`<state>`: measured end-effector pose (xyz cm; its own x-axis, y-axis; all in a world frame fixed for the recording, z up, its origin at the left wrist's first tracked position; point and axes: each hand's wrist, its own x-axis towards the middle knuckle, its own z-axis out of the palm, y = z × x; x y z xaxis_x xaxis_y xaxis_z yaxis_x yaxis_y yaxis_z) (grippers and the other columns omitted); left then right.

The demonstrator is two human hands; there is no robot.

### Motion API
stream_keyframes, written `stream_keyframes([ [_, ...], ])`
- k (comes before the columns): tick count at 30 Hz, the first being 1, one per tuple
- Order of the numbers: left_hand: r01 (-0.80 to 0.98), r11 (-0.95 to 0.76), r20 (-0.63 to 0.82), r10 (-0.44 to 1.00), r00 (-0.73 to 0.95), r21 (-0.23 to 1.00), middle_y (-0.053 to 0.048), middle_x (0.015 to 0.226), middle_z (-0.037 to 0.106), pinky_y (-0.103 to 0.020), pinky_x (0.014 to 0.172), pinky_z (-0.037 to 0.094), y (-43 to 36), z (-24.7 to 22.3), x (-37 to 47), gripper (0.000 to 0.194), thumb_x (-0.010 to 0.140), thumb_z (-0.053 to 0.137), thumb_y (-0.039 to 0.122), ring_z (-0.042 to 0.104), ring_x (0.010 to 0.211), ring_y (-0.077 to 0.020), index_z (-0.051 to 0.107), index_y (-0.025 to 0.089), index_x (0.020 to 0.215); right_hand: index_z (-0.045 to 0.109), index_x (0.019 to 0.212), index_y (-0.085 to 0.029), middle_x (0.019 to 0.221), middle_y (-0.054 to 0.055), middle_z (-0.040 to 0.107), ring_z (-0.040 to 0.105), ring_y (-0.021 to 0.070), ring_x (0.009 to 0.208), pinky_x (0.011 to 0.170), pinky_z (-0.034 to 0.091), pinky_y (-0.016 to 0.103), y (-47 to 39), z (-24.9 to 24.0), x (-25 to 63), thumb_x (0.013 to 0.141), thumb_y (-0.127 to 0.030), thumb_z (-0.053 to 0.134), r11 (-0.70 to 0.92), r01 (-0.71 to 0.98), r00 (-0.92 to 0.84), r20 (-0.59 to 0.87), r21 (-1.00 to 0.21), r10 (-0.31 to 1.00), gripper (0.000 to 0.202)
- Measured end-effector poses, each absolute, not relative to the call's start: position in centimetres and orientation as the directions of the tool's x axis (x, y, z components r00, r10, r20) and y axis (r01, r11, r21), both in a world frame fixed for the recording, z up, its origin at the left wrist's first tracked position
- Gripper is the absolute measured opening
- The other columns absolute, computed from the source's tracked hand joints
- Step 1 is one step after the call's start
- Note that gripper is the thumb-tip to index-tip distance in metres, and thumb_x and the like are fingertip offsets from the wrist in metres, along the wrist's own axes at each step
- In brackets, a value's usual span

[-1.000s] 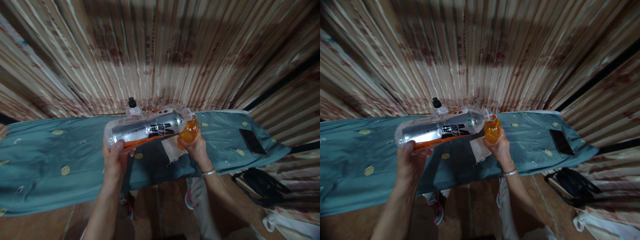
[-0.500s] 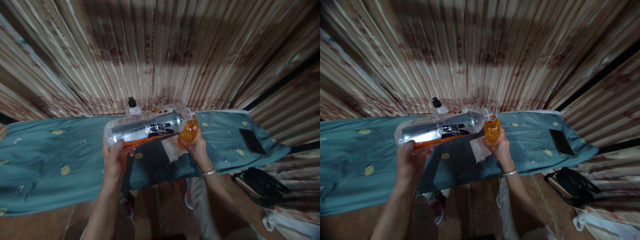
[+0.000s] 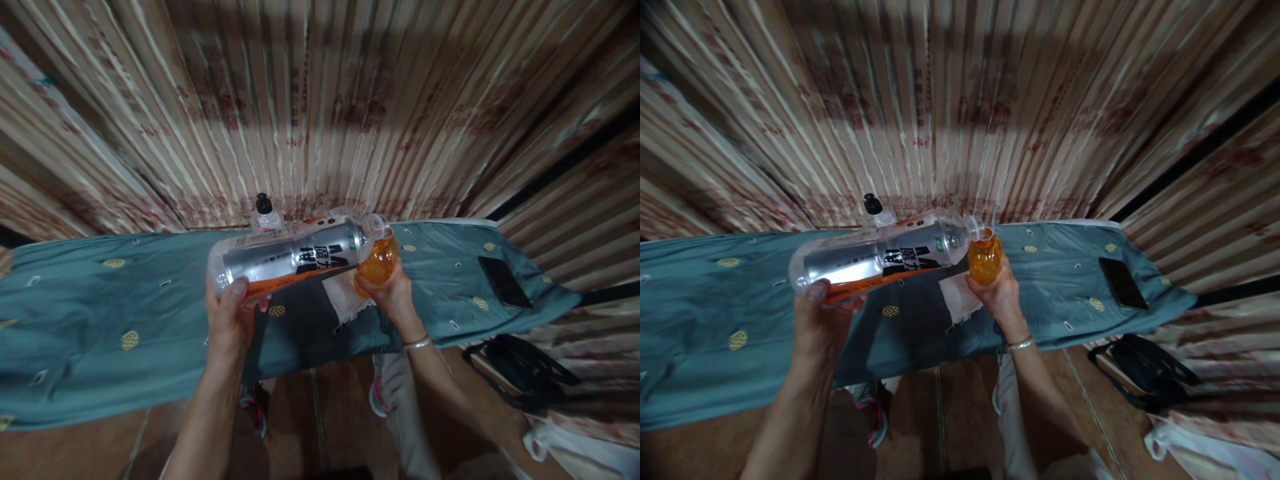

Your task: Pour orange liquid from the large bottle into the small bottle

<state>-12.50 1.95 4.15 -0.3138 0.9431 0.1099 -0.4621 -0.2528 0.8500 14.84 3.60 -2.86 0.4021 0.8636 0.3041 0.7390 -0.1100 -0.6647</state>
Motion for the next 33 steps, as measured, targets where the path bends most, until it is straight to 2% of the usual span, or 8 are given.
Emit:
stream_keyframes([
  [14, -0.453, -0.247, 0.104, 0.943, -0.317, 0.857, 0.001, 0.072, 0.067, -0.023, 0.037, 0.041, 1.89, 4.31, -12.43, 0.051, 0.058, 0.089, 0.042, 0.060, 0.049, -0.0150, 0.065, 0.021, 0.098, 0.052, 0.131, -0.016, 0.114, 0.017, 0.075, 0.075, 0.0359, 0.100, 0.084, 0.060, 0.045, 3.62, -3.08, 14.85, 0.061, -0.059, 0.078, -0.088, 0.732, 0.411, 0.335, -0.676, 0.848, 0.087],
  [19, -0.434, -0.257, 0.117, 0.939, -0.322, 0.864, 0.000, 0.071, 0.066, -0.023, 0.036, 0.040, 1.88, 4.33, -12.38, 0.052, 0.059, 0.088, 0.045, 0.060, 0.048, -0.0151, 0.064, 0.020, 0.097, 0.052, 0.132, -0.016, 0.113, 0.017, 0.075, 0.075, 0.0362, 0.101, 0.085, 0.060, 0.046, 3.60, -2.90, 14.81, 0.059, -0.059, 0.079, -0.104, 0.716, 0.421, 0.308, -0.690, 0.853, 0.089],
  [24, -0.434, -0.238, 0.101, 0.944, -0.316, 0.869, 0.000, 0.071, 0.066, -0.023, 0.036, 0.041, 1.85, 4.33, -12.46, 0.049, 0.060, 0.087, 0.042, 0.060, 0.049, -0.0155, 0.063, 0.021, 0.097, 0.052, 0.133, -0.015, 0.114, 0.017, 0.075, 0.075, 0.0361, 0.101, 0.086, 0.060, 0.046, 3.52, -2.63, 14.66, 0.058, -0.056, 0.080, -0.121, 0.701, 0.432, 0.283, -0.702, 0.856, 0.090],
  [30, -0.416, -0.243, 0.105, 0.939, -0.327, 0.876, 0.000, 0.072, 0.066, -0.024, 0.035, 0.040, 1.95, 4.19, -12.51, 0.045, 0.060, 0.085, 0.041, 0.060, 0.048, -0.0159, 0.062, 0.022, 0.093, 0.051, 0.133, -0.016, 0.115, 0.016, 0.075, 0.074, 0.0359, 0.102, 0.085, 0.060, 0.046, 3.52, -2.83, 14.84, 0.060, -0.056, 0.079, -0.114, 0.718, 0.421, 0.298, -0.687, 0.856, 0.087],
  [33, -0.417, -0.239, 0.104, 0.942, -0.320, 0.877, 0.000, 0.073, 0.066, -0.024, 0.036, 0.040, 1.94, 4.21, -12.45, 0.048, 0.060, 0.085, 0.042, 0.060, 0.049, -0.0164, 0.063, 0.022, 0.097, 0.051, 0.133, -0.016, 0.115, 0.017, 0.075, 0.075, 0.0360, 0.101, 0.084, 0.060, 0.045, 3.58, -3.06, 14.99, 0.061, -0.055, 0.079, -0.102, 0.733, 0.406, 0.312, -0.673, 0.859, 0.088],
])
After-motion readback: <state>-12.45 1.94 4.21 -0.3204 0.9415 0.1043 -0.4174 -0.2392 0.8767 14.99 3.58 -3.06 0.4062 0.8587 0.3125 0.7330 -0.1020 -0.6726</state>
